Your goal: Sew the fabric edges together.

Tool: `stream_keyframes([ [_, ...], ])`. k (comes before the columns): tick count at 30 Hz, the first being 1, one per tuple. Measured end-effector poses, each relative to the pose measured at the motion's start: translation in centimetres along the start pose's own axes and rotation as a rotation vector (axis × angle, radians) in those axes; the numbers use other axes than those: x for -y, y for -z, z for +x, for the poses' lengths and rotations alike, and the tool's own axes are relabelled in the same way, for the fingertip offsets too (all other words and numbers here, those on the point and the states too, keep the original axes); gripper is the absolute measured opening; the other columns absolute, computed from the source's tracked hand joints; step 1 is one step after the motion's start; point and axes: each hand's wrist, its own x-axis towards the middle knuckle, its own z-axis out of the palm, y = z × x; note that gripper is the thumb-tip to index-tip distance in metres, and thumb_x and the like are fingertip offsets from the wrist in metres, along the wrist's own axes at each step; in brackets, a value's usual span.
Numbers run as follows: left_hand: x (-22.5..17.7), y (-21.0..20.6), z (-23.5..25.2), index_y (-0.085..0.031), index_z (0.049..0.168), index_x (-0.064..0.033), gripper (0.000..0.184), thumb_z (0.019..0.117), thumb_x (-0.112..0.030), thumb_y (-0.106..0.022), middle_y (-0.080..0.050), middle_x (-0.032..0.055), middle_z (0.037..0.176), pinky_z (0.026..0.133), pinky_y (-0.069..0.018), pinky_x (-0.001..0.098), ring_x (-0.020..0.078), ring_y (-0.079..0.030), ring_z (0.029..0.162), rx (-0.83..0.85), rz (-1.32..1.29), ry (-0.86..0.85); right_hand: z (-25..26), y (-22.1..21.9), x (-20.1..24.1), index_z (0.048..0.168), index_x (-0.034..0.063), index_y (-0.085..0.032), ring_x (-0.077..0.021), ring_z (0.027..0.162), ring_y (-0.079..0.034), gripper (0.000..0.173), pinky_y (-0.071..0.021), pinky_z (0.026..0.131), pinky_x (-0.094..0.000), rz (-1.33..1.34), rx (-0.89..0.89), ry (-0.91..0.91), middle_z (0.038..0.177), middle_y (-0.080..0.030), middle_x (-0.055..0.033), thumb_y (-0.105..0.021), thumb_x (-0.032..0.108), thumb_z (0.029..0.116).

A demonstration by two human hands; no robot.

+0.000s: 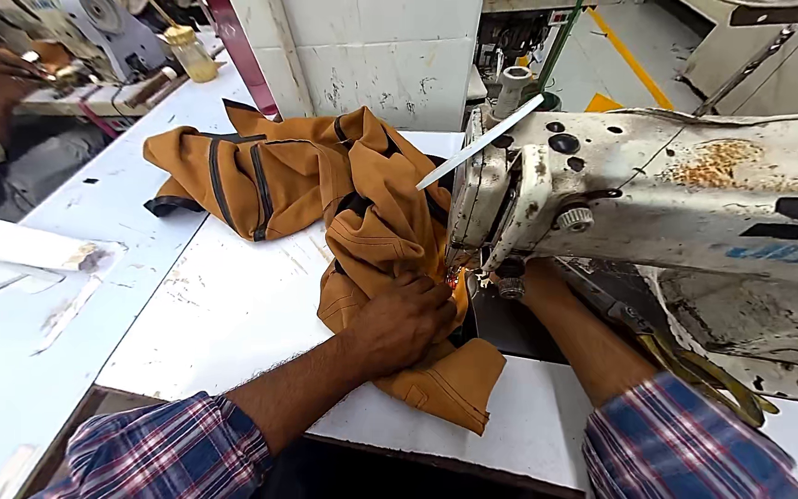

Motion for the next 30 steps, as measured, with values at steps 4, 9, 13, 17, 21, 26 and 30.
stream_keyframes([
  [4, 0.5, 0.1, 0.0, -0.071, 0.118, -0.0091, 0.031, 0.0896, -0.020, -0.065, -0.069, 0.0084, 0.114, 0.099, -0.0516, 0.0433, 0.0261, -0.066, 0.109, 0.017, -0.008, -0.026, -1.5, 1.3, 3.1, 0.100, -0.0074, -0.067, -0.0425, 0.102, -0.067, 0.020, -0.0513, 0.086, -0.0580, 0.092, -0.130, -0.168, 0.100, -0.068, -0.0273, -0.066, 0.006, 0.0849],
  [9, 2.2, 0.7, -0.1, -0.071, 0.121, -0.0074, 0.031, 0.0922, -0.014, -0.060, -0.069, 0.0103, 0.119, 0.100, -0.0506, 0.0469, 0.0289, -0.065, 0.110, 0.047, -0.003, -0.130, -0.6, 0.3, 1.7, 0.106, -0.0092, -0.068, -0.0468, 0.111, -0.064, 0.024, -0.0479, 0.095, -0.0601, 0.076, -0.081, -0.080, 0.109, -0.068, -0.0307, -0.065, 0.011, 0.0921],
  [13, 1.5, 1.7, -0.2, -0.072, 0.112, -0.0054, 0.023, 0.0956, -0.009, -0.056, -0.069, 0.0117, 0.121, 0.107, -0.0471, 0.0451, 0.0281, -0.065, 0.114, 0.012, 0.003, -0.135, -1.5, 4.0, 2.0, 0.102, -0.0090, -0.066, -0.0456, 0.100, -0.067, 0.021, -0.0520, 0.085, -0.0603, 0.026, -0.018, -0.099, 0.101, -0.068, -0.0297, -0.062, 0.011, 0.0961],
  [17, 1.3, 2.6, -0.9, -0.069, 0.122, -0.0063, 0.028, 0.0966, -0.006, -0.056, -0.072, 0.0091, 0.117, 0.108, -0.0472, 0.0437, 0.0248, -0.067, 0.114, -0.019, -0.031, -0.150, -6.2, 6.4, 0.8, 0.117, 0.0000, -0.067, -0.0319, 0.110, -0.067, 0.030, -0.0551, 0.096, -0.0480, 0.081, 0.060, 0.302, 0.116, -0.068, -0.0175, -0.055, 0.017, 0.0948],
  [21, 1.8, 3.1, -0.2, -0.070, 0.114, -0.0080, 0.026, 0.0911, -0.014, -0.059, -0.074, 0.0091, 0.103, 0.092, -0.0526, 0.0484, 0.0267, -0.070, 0.102, -0.016, -0.136, -0.080, -8.3, 5.5, 2.4, 0.122, 0.0081, -0.070, -0.0254, 0.129, -0.061, 0.029, -0.0462, 0.114, -0.0422, 0.145, 0.184, 0.670, 0.128, -0.069, -0.0098, -0.052, 0.009, 0.0997],
  [26, 1.9, 3.6, 1.7, -0.061, 0.109, -0.0053, 0.034, 0.1092, -0.031, -0.039, -0.062, 0.0094, 0.075, 0.070, -0.0559, 0.0493, 0.0294, -0.068, 0.074, 0.053, -0.143, 0.123, -8.0, 5.0, 3.5, 0.102, 0.0048, -0.069, -0.0280, 0.114, -0.070, 0.016, -0.0516, 0.107, -0.0417, 0.124, 0.192, 0.683, 0.110, -0.073, -0.0128, -0.054, 0.009, 0.0970],
  [30, 1.7, 4.1, 1.8, -0.061, 0.108, -0.0043, 0.037, 0.1104, -0.032, -0.037, -0.061, 0.0093, 0.074, 0.065, -0.0552, 0.0479, 0.0284, -0.067, 0.071, 0.095, -0.178, 0.191, -8.4, 5.2, 1.4, 0.111, 0.0046, -0.072, -0.0212, 0.123, -0.066, 0.027, -0.0516, 0.108, -0.0360, 0.330, 0.262, 0.573, 0.121, -0.073, -0.0085, -0.062, 0.010, 0.0862],
])
